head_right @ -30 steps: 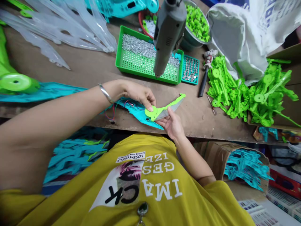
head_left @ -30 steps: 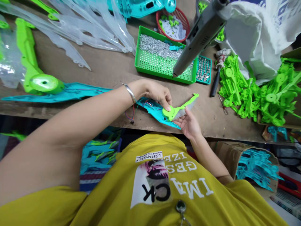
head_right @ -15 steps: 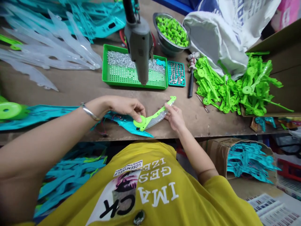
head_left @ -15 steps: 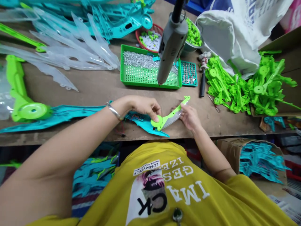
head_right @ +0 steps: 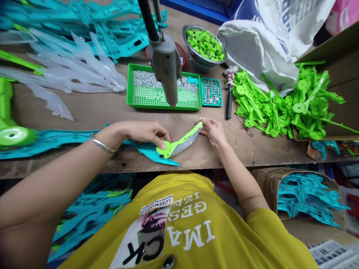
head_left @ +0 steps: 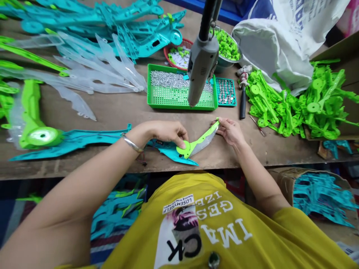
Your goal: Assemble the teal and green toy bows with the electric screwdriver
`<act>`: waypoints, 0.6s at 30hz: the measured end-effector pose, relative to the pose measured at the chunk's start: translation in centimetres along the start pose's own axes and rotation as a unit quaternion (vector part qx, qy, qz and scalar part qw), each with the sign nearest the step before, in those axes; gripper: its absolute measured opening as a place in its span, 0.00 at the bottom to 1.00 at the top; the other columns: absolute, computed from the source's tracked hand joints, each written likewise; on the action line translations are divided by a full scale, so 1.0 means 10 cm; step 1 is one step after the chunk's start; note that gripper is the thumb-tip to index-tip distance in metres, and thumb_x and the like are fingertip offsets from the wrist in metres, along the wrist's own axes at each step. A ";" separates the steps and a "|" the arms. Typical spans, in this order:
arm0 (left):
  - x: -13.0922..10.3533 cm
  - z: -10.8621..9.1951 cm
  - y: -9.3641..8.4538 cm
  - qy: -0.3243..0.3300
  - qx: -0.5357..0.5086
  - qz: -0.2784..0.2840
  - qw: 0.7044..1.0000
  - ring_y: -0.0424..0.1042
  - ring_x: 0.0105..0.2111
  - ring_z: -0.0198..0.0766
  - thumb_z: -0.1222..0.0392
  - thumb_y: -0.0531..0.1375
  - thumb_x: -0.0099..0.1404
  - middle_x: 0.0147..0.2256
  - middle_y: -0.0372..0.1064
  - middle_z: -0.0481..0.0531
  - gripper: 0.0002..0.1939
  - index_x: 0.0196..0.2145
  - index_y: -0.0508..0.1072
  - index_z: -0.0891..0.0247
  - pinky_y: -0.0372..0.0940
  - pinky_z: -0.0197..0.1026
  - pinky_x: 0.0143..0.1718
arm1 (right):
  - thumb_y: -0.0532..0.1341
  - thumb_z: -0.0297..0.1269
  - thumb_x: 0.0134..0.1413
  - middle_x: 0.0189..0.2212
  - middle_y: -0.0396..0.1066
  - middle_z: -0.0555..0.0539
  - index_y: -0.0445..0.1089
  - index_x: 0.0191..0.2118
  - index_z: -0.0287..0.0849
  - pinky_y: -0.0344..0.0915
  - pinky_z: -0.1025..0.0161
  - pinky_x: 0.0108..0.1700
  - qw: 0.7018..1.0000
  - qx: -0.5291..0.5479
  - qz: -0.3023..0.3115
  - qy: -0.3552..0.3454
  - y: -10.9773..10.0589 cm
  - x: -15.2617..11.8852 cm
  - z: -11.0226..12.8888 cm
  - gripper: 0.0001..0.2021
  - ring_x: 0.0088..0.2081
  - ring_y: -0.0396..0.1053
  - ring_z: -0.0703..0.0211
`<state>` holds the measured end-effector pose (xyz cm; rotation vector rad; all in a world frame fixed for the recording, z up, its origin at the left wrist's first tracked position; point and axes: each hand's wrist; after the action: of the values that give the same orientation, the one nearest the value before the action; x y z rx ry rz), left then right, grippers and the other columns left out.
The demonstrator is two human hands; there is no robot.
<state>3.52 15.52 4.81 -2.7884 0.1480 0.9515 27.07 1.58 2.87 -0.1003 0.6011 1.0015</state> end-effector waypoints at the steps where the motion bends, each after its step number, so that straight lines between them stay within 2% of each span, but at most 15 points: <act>1: -0.01 0.00 0.00 -0.001 0.005 -0.004 1.000 0.74 0.37 0.40 0.45 0.69 0.52 0.38 0.81 0.52 0.23 0.41 0.80 0.64 0.66 0.38 0.40 | 0.77 0.41 0.42 0.26 0.79 0.50 0.72 0.32 0.41 0.77 0.63 0.36 1.000 -0.004 0.007 0.006 0.01 0.01 0.01 0.17 0.28 0.77 0.62; 5: -0.03 0.02 -0.02 0.002 0.020 -0.010 1.000 0.73 0.36 0.39 0.45 0.69 0.52 0.38 0.80 0.52 0.24 0.41 0.80 0.64 0.65 0.37 0.39 | 0.82 0.36 0.26 0.26 0.79 0.52 0.73 0.32 0.41 0.76 0.66 0.33 1.000 -0.005 0.024 0.013 0.07 0.03 0.01 0.24 0.27 0.75 0.64; 9: -0.03 0.05 -0.03 0.027 0.018 -0.007 0.999 0.74 0.37 0.39 0.45 0.68 0.53 0.38 0.81 0.52 0.24 0.42 0.80 0.64 0.65 0.37 0.38 | 0.82 0.38 0.22 0.23 0.76 0.54 0.73 0.31 0.40 0.75 0.67 0.30 1.000 0.009 0.014 -0.005 0.12 0.02 -0.01 0.25 0.25 0.74 0.65; 11: -0.03 0.07 -0.03 0.033 0.017 -0.005 0.999 0.75 0.37 0.40 0.45 0.68 0.54 0.39 0.81 0.53 0.23 0.43 0.80 0.64 0.65 0.37 0.38 | 0.82 0.38 0.24 0.23 0.76 0.54 0.73 0.31 0.40 0.75 0.66 0.31 1.000 0.002 0.015 -0.001 0.12 0.03 -0.01 0.24 0.25 0.74 0.65; 14: -0.04 0.08 -0.03 0.033 0.010 -0.011 0.999 0.75 0.38 0.41 0.45 0.68 0.54 0.39 0.81 0.53 0.23 0.43 0.80 0.64 0.66 0.37 0.39 | 0.79 0.45 0.36 0.24 0.76 0.52 0.72 0.30 0.41 0.75 0.64 0.32 0.999 -0.044 0.024 0.006 0.07 0.08 0.06 0.20 0.26 0.73 0.63; 16: -0.06 0.07 -0.02 0.034 0.017 -0.022 0.999 0.76 0.39 0.41 0.46 0.68 0.54 0.39 0.81 0.52 0.23 0.43 0.80 0.63 0.66 0.37 0.40 | 0.75 0.51 0.45 0.26 0.76 0.50 0.73 0.32 0.41 0.74 0.65 0.32 0.994 -0.096 -0.012 -0.059 0.05 0.10 0.14 0.19 0.27 0.73 0.63; 18: -0.09 0.05 -0.02 0.032 0.045 -0.041 0.998 0.76 0.39 0.41 0.48 0.67 0.56 0.40 0.81 0.52 0.21 0.43 0.80 0.64 0.66 0.36 0.40 | 0.73 0.51 0.48 0.33 0.78 0.49 0.75 0.36 0.43 0.73 0.66 0.36 0.967 -0.152 -0.074 -0.190 0.08 0.11 0.26 0.18 0.32 0.72 0.64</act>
<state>2.58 15.83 4.99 -2.7211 0.0832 0.8165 28.00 3.79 4.62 -0.2149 0.0856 0.9300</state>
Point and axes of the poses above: each hand's wrist, its own x-axis towards the middle knuckle, its own y-axis out of the palm, z = x × y
